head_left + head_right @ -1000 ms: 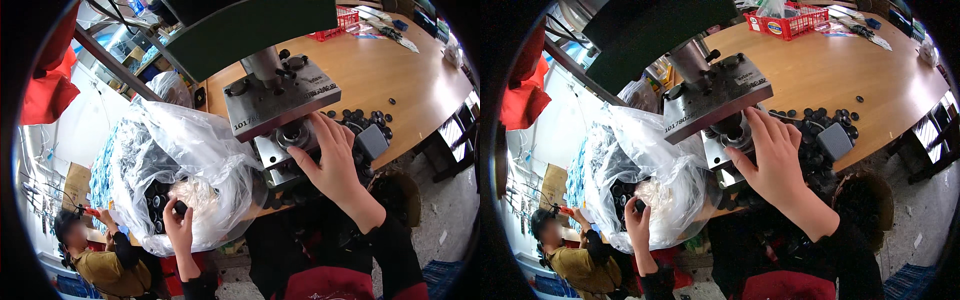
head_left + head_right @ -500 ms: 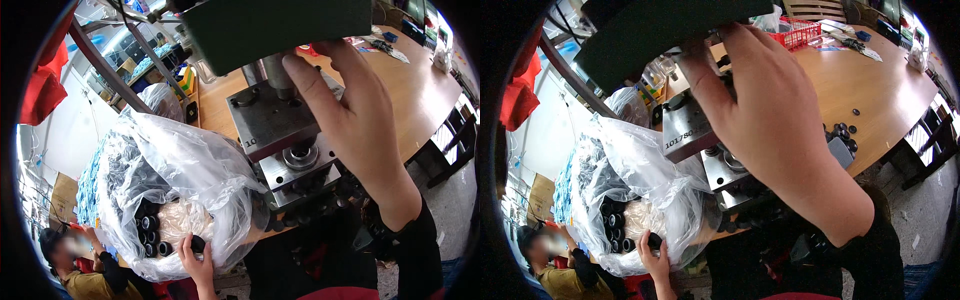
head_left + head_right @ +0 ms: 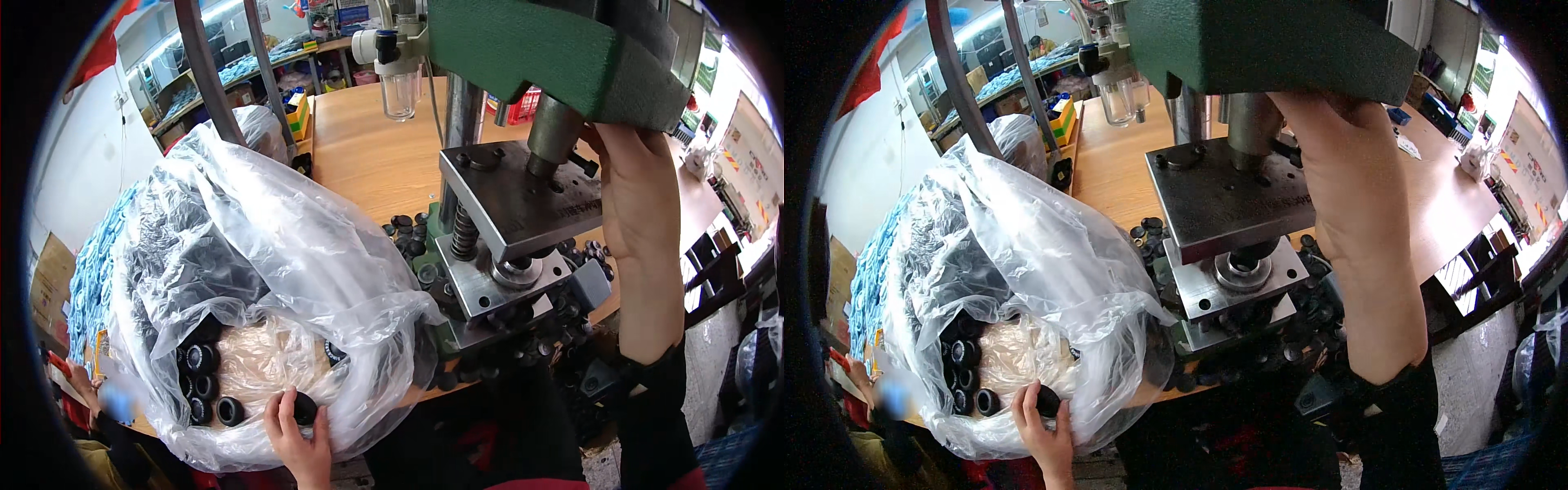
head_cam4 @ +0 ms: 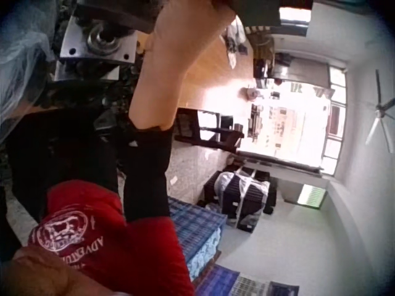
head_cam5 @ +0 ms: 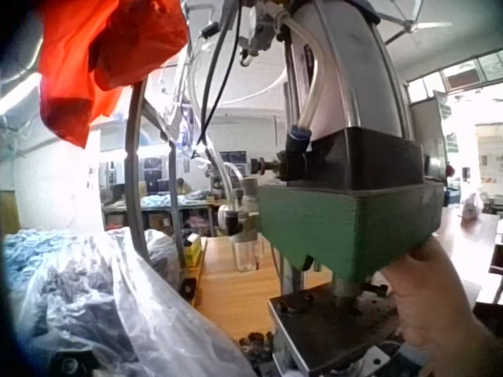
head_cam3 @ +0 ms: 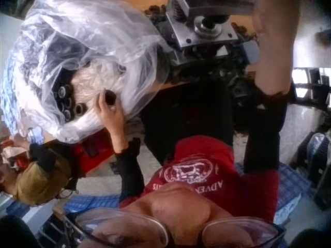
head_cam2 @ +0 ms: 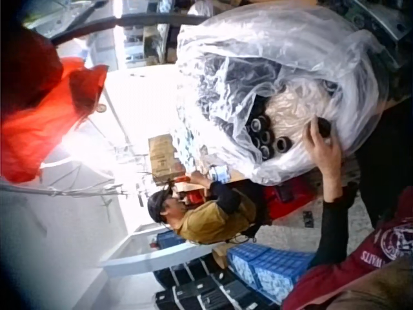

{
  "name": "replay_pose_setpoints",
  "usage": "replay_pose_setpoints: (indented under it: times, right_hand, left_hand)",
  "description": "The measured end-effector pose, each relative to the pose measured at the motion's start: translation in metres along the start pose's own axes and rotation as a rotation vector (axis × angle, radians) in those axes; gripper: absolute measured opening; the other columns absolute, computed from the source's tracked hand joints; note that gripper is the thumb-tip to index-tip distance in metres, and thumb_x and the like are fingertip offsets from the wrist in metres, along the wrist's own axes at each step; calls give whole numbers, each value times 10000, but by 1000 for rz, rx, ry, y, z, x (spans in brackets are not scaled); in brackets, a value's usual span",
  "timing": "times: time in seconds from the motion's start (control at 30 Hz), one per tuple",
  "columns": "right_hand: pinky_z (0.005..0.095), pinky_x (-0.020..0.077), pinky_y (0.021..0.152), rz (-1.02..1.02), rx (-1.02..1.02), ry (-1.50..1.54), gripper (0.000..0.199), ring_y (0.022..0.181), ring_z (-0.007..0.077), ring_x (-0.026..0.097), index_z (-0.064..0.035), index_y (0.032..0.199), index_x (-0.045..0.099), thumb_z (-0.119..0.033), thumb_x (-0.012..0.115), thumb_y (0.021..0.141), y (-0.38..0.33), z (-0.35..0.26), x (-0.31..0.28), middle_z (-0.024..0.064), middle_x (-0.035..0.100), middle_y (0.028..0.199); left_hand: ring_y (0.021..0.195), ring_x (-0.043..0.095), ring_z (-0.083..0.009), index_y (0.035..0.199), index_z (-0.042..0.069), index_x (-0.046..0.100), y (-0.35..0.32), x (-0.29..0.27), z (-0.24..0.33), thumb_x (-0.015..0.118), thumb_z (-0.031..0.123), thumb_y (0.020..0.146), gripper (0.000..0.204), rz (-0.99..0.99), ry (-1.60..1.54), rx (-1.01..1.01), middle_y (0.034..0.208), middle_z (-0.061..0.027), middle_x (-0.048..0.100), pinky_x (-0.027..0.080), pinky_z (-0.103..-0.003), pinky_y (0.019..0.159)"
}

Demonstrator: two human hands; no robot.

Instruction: The person repeatedly picks small black circular objects from a plastic bag, places them into a press machine, and operates the lever to process them. The processed items are then dropped into a cardboard box. The task is performed continuously throughout the clip.

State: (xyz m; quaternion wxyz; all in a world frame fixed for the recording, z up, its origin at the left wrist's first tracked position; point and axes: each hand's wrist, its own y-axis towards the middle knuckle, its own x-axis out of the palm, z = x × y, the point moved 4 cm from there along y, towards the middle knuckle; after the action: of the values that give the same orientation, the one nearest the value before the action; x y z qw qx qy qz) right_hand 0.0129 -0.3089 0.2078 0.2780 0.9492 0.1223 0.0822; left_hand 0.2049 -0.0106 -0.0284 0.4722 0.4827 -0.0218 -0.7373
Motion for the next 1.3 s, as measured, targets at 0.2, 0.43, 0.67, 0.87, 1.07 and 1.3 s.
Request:
replay_pose_setpoints:
  times: [0.2,0.43,0.67,0.87,1.07,1.3]
  right_hand:
    - [356,528,760,-43,-84,23,417,887,189,635,-5,1206,536,-229,702,896,4,5,5,100,650,1016]
    - [344,517,771,-9,-109,-3,403,900,182,633,-8,1181,554,-234,710,885,5,9,4,102,653,1010]
    - [332,506,781,29,-130,-25,390,913,175,631,-12,1156,572,-239,718,874,6,12,5,105,657,1003]
    - [322,496,791,76,-148,-62,379,923,169,629,-14,1134,588,-243,725,864,8,14,6,107,660,997]
    - [312,486,800,150,-168,-121,368,934,162,627,-17,1113,604,-247,731,855,10,18,5,109,664,991]
    - [299,475,821,144,-234,-210,389,966,152,617,-13,1113,607,-244,753,837,9,22,3,117,664,1008]
  left_hand:
    - [1148,505,-355,1263,30,540,-1,1,-1,730,52,793,508,0,0,-17,1211,-186,523,403,-417,977]
    - [1146,507,-362,1272,33,538,-1,0,-1,723,56,803,505,-2,-37,-30,1211,-193,521,403,-419,975]
    - [1152,503,-374,1270,37,543,-2,0,-2,728,90,809,499,3,-22,-9,1230,-200,519,393,-429,986]
    - [1160,498,-373,1272,39,545,-2,0,-3,737,100,807,507,2,-32,-25,1228,-205,520,389,-432,993]
    - [1161,497,-369,1275,37,541,-2,-1,-1,734,84,803,513,3,-36,-14,1227,-201,521,389,-428,992]
    - [1116,512,-376,1269,38,542,-1,-1,2,733,85,797,511,21,-38,-11,1195,-203,531,411,-431,951]
